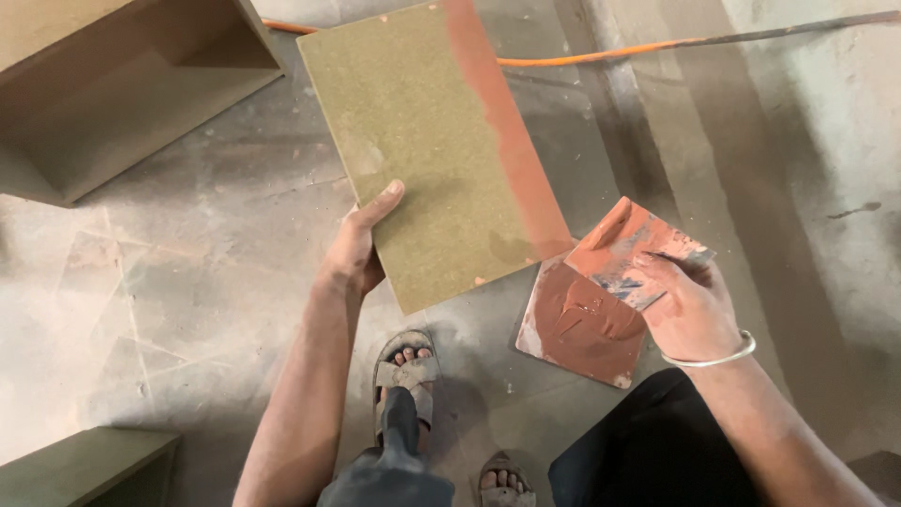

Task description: The person kneels on the floor and mixes a reddish paste on a square tile using a small trowel. They then carry the tile and apply the paste onto a flat board, spreading it evenly across the surface.

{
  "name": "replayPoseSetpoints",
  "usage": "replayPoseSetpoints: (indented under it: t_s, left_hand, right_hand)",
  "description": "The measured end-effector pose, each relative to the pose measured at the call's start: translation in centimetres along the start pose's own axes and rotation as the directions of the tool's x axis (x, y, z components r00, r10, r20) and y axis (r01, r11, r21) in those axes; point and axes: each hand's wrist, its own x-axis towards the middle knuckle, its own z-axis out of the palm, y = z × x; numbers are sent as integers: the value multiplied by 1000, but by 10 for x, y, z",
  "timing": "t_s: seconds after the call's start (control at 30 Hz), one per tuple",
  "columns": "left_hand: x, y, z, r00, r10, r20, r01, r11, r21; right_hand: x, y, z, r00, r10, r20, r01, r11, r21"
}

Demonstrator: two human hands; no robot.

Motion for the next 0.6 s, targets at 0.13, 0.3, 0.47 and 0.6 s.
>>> replayPoseSetpoints:
  t_s: [0.13,0.3,0.47,0.6]
  left_hand:
    - [-4,-8,2,993,67,96,-52,987,-155]
    - [-19,-32,20,992,122,17,-113,952,-284]
    - [-29,-55,42,980,177,-93,-198,922,-334]
    - [-36,-59,42,985,160,-63,-171,940,-297]
  right_hand:
    - [4,2,4,990,-123,71,142,851,-505]
    - [16,4,17,928,-299,223,348,479,-806]
    - [30,4,35,695,-340,633,638,-114,-761]
    - [40,4,54,720,-171,672,563,-422,-711]
